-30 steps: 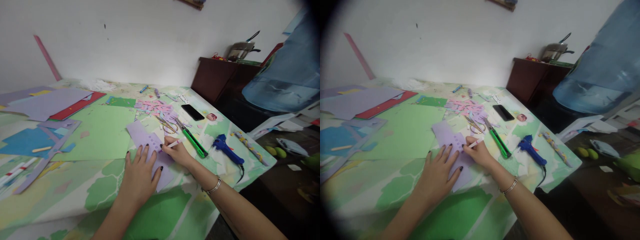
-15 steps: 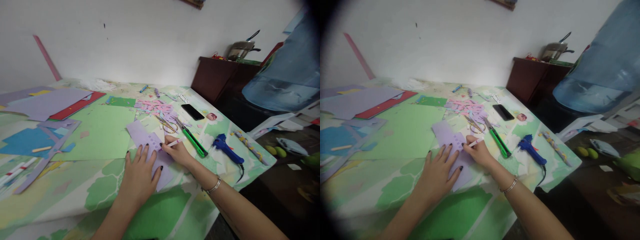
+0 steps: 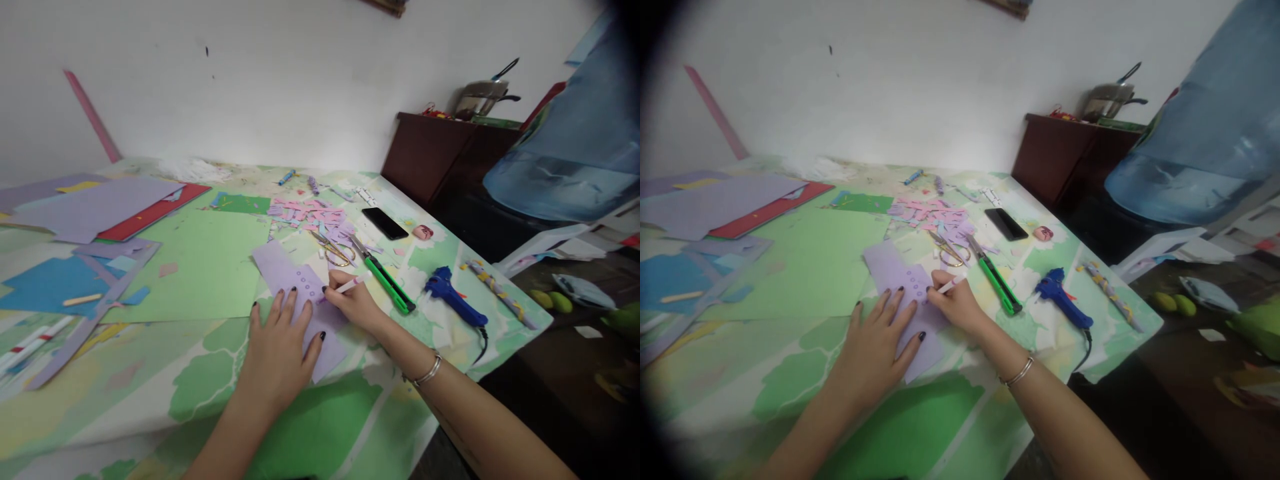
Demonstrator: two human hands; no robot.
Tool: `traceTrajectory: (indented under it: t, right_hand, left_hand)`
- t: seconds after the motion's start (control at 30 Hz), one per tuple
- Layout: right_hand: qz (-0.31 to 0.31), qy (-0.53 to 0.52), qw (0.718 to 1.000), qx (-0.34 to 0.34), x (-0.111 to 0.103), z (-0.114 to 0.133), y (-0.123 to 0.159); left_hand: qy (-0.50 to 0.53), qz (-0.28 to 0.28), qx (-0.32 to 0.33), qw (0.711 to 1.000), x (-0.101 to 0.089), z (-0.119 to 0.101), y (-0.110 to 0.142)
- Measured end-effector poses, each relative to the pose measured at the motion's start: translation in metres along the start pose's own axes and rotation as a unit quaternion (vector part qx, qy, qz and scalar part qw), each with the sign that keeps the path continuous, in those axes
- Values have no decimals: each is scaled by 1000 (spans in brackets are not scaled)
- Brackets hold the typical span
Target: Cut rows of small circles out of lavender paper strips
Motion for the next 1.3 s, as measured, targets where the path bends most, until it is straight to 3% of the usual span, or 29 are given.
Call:
traceTrajectory:
  t: [1.07, 1.3]
  right_hand:
    - [-15, 10, 1000, 10, -1, -1, 1]
    - [6, 11, 1000, 10, 2, 0, 2]
  left_hand:
    - [1, -10, -2, 1000, -1, 0, 0]
    - [-1, -7, 1, 1000, -1, -1, 1]
Point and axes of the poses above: each hand's wrist, its own y-axis away from the middle knuckle, its own x-axis out of the palm, z = x × y, the point moved 9 cm from there along -y, towards the middle knuckle, and after that the axes turned 10 degrees about x, right-handed, at the moved point
